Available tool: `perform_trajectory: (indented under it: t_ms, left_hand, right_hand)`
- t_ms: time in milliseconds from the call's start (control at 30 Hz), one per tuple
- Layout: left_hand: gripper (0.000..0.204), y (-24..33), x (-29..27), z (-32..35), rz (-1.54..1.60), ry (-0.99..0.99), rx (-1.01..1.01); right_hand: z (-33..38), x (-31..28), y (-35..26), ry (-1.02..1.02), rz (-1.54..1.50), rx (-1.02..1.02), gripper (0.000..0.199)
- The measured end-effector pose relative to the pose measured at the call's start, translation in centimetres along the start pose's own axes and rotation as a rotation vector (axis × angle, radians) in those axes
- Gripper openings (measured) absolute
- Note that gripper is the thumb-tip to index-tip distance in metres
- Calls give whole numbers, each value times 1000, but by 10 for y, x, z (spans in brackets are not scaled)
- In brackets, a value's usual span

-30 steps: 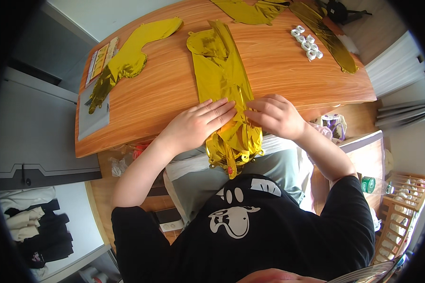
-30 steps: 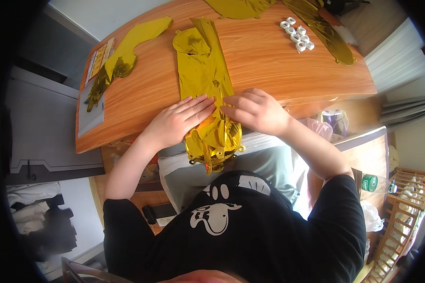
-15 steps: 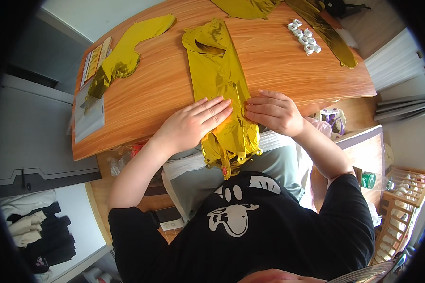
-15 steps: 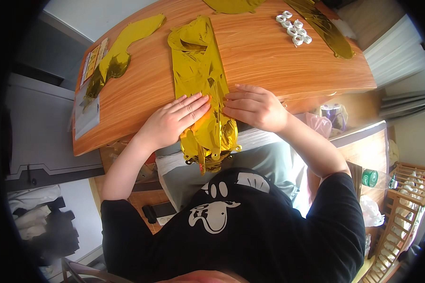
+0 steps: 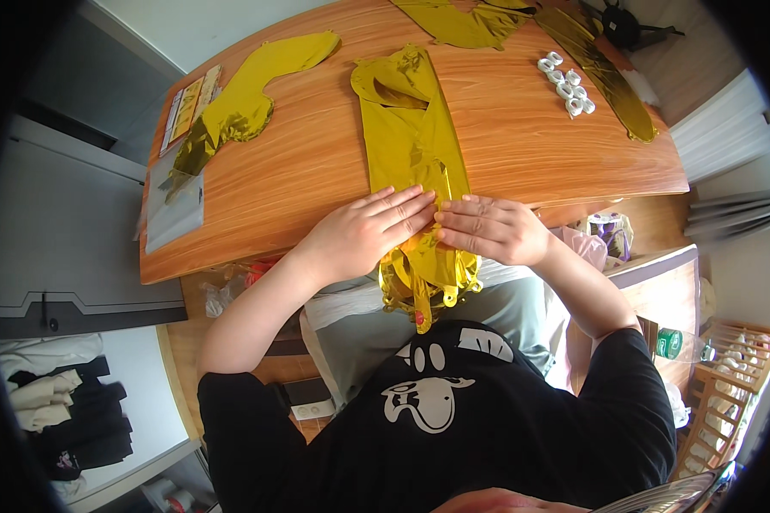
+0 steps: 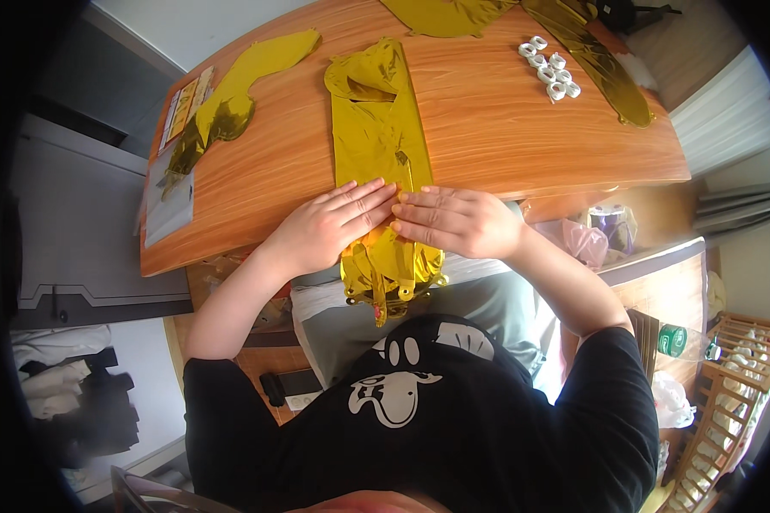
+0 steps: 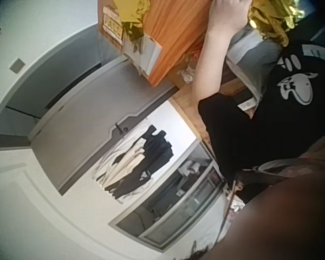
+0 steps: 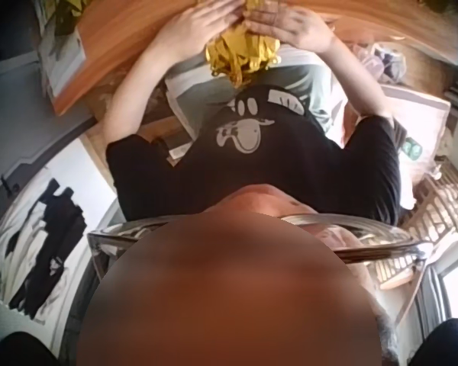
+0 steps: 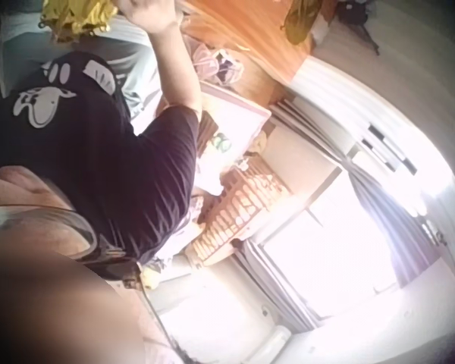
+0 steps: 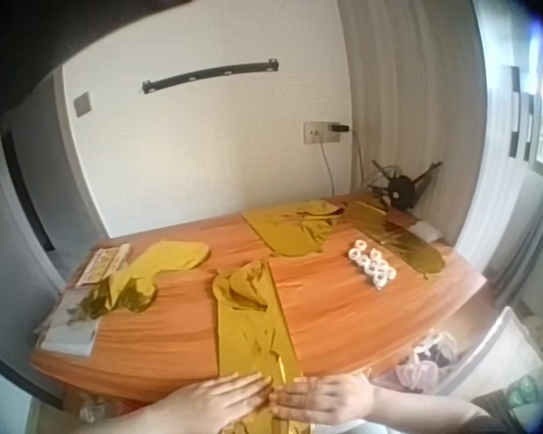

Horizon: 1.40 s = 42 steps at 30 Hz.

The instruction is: Carefully folding a gold foil letter-shaped balloon into a small flat square and placing it on a cardboard backing.

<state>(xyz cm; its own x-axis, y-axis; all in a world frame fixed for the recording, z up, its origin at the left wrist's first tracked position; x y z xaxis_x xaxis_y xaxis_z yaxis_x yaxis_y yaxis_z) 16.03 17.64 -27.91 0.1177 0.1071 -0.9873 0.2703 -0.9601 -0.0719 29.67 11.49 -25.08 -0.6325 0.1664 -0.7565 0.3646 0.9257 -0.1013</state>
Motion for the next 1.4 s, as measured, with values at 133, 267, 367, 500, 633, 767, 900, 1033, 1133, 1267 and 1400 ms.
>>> perform_trajectory:
  t_ms: [133, 267, 367, 500, 633, 767, 900, 1033, 1133, 1267, 1400]
  left_hand:
    - [52, 0, 1, 0, 29, -31, 5]
    - [55, -2, -2, -2, 52, -48, 13]
    - [60, -5, -5, -5, 137, -109, 18]
    - [55, -25, -3, -8, 655, -235, -82]
    - [42, -50, 18, 9, 1302, -264, -513]
    - [44, -70, 27, 7, 1394, -22, -549]
    - [56, -77, 15, 10, 1347, 437, -673]
    - [81, -67, 8, 20, 860, 432, -717]
    - [91, -63, -6, 20, 744, 411, -793]
    - [100, -61, -14, 17, 639, 333, -813]
    - [88, -48, -32, 15, 352, 417, -782]
  right_hand:
    - [0, 6, 1, -35, -40, -14, 32]
    - [-1, 4, 8, 2, -149, 52, 33]
    - [-5, -1, 21, 9, -269, 202, 34]
    - [2, 2, 52, -50, -520, 688, 35]
    - [-1, 9, 81, 56, -752, 1050, 21]
    - [11, 28, 106, 276, -862, 903, 26]
    - [32, 43, 125, 278, -915, 1143, 29]
    - [21, 35, 119, 223, -836, 1214, 31]
    - [19, 29, 118, 197, -784, 1273, 32]
    - [15, 31, 121, 172, -745, 1283, 33]
    - [8, 30, 119, 119, -678, 1289, 24]
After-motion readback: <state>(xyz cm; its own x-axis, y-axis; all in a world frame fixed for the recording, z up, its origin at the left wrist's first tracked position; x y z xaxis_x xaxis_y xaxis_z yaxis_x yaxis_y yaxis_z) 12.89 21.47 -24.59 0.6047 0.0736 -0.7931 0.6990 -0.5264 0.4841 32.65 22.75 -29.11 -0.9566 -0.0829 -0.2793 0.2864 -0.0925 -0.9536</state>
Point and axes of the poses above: each hand's wrist, its own z-axis away from the middle knuckle, its own x-axis out of the palm, y = z × x, the point moved 9 cm from there along -z, towards the middle knuckle, and after that the axes turned 12 degrees about -z, right-handed, at the moved point
